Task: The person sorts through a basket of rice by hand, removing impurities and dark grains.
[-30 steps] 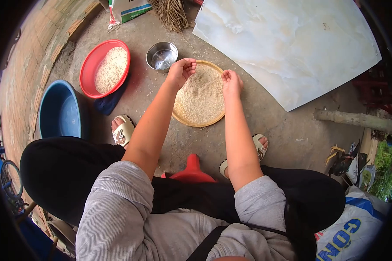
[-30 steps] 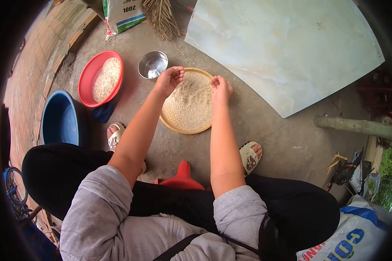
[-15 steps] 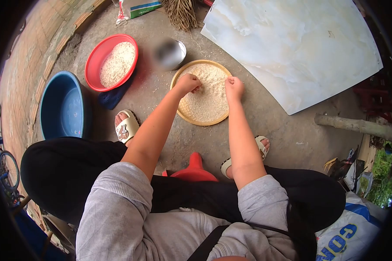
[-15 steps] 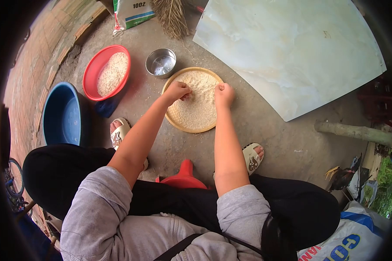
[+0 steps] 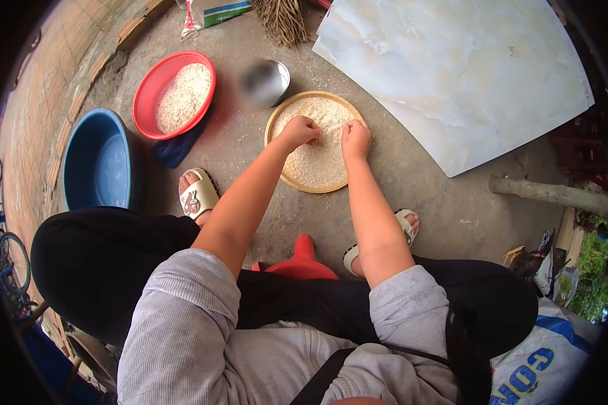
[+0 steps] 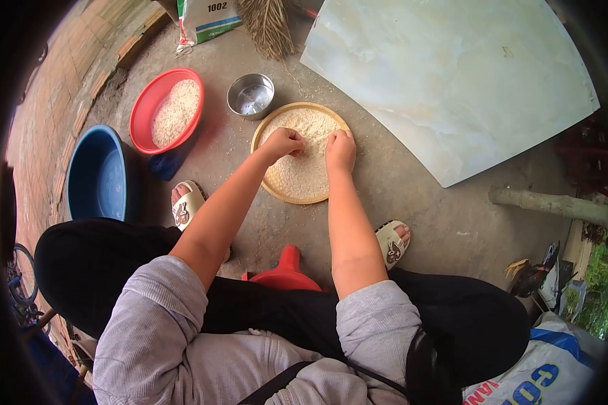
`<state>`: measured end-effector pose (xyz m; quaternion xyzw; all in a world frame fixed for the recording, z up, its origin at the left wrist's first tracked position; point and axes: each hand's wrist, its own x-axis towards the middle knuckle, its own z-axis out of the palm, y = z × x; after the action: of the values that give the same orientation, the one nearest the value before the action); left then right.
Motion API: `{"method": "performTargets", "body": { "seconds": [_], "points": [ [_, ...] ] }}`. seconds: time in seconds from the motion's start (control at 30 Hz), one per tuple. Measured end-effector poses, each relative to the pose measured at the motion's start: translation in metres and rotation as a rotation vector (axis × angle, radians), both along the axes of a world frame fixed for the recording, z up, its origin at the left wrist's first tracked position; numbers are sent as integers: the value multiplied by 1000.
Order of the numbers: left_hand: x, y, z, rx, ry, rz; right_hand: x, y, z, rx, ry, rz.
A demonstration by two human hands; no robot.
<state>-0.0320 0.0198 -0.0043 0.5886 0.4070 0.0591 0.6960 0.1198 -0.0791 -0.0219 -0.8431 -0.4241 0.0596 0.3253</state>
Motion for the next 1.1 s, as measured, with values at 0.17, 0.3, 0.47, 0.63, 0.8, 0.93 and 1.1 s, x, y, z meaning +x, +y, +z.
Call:
{"method": "performTargets", "body": {
  "seconds": [0.17,0.3,0.47,0.63,0.8,0.93,1.1],
  "points": [
    [1,7,-3,10,-15,82,1,-1,-4,-59,23,1],
    [1,15,-5,5,-29,218,0,-1,-6,55,65,-36],
    [3,27,-5,254,58,272,20,14,-6,209,62,-105],
    [10,27,-6,508,138,288,42,22,23,431,1359,-96],
    [19,25,-13,780,163,145,40,26,39,510,1700,-25],
    [24,24,-27,1035,177,94,38,27,39,465,1783,68],
    [25,29,-15,578,183,148,36,27,33,443,1813,61]
  ]
}}
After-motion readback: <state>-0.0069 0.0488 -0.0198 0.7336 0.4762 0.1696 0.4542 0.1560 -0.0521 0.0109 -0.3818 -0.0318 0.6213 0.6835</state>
